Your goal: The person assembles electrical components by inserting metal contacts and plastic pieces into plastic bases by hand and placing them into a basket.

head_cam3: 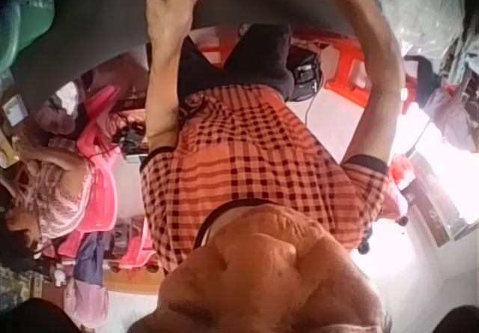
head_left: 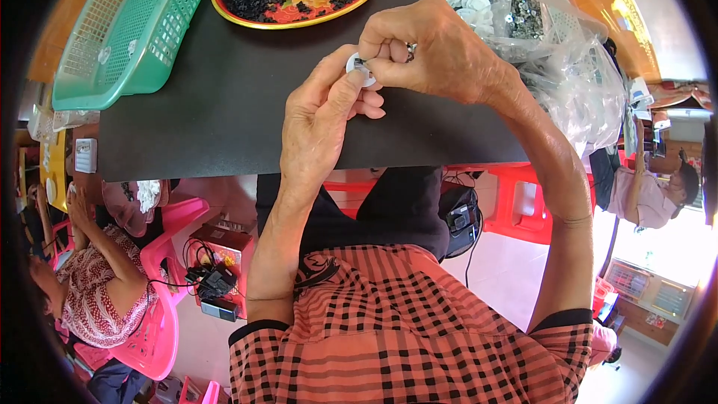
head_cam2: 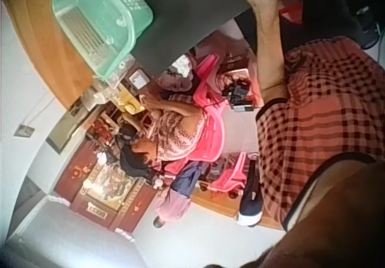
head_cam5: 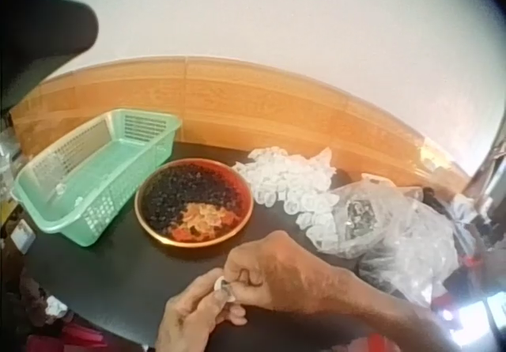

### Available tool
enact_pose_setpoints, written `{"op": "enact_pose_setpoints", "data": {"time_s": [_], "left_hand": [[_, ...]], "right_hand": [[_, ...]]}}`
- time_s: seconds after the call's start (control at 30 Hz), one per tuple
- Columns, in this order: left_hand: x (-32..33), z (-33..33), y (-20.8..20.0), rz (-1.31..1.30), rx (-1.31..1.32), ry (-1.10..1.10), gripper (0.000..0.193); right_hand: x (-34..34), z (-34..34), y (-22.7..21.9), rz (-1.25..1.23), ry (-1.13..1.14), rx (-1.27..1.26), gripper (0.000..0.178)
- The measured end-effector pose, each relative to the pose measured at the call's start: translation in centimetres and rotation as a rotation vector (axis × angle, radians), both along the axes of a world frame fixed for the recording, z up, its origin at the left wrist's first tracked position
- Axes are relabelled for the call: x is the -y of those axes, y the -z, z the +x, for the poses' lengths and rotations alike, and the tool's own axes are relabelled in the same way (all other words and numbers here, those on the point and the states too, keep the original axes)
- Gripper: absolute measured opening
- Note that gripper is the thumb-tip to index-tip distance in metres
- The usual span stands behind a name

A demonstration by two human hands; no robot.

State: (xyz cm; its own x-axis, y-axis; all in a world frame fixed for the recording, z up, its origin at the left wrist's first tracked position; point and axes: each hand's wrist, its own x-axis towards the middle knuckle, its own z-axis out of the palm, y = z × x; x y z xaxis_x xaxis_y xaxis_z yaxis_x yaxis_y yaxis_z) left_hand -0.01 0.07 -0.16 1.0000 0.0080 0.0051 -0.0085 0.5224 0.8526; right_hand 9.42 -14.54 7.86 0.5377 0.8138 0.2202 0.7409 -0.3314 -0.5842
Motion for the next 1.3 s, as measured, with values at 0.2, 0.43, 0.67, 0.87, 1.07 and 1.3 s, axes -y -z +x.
{"op": "enact_pose_setpoints", "data": {"time_s": [0.2, 0.43, 0.67, 0.87, 1.07, 1.3], "left_hand": [[0.0, 0.0, 0.0, -0.014, -0.002, 0.01, 0.034], [0.2, -0.1, -0.5, 0.01, -0.024, 0.014, 0.036], [0.2, -0.2, -0.8, 0.026, -0.024, 0.008, 0.039], [-0.3, -0.1, -0.8, 0.014, -0.061, 0.084, 0.039], [-0.3, -0.1, -0.7, 0.022, -0.065, 0.073, 0.039], [0.0, -0.2, -0.7, 0.035, -0.073, 0.022, 0.039]], "right_hand": [[0.2, -0.2, -0.3, -0.006, 0.035, -0.048, 0.009], [-0.1, -0.3, -1.3, -0.096, 0.067, -0.104, 0.008], [-0.4, -0.1, -1.7, -0.149, 0.145, -0.247, 0.011], [-0.3, 0.5, -1.3, -0.176, 0.18, -0.338, 0.01], [-0.6, 0.2, -1.4, -0.151, 0.154, -0.245, 0.01], [-0.7, -0.5, -1.5, -0.146, 0.142, -0.152, 0.01]]}}
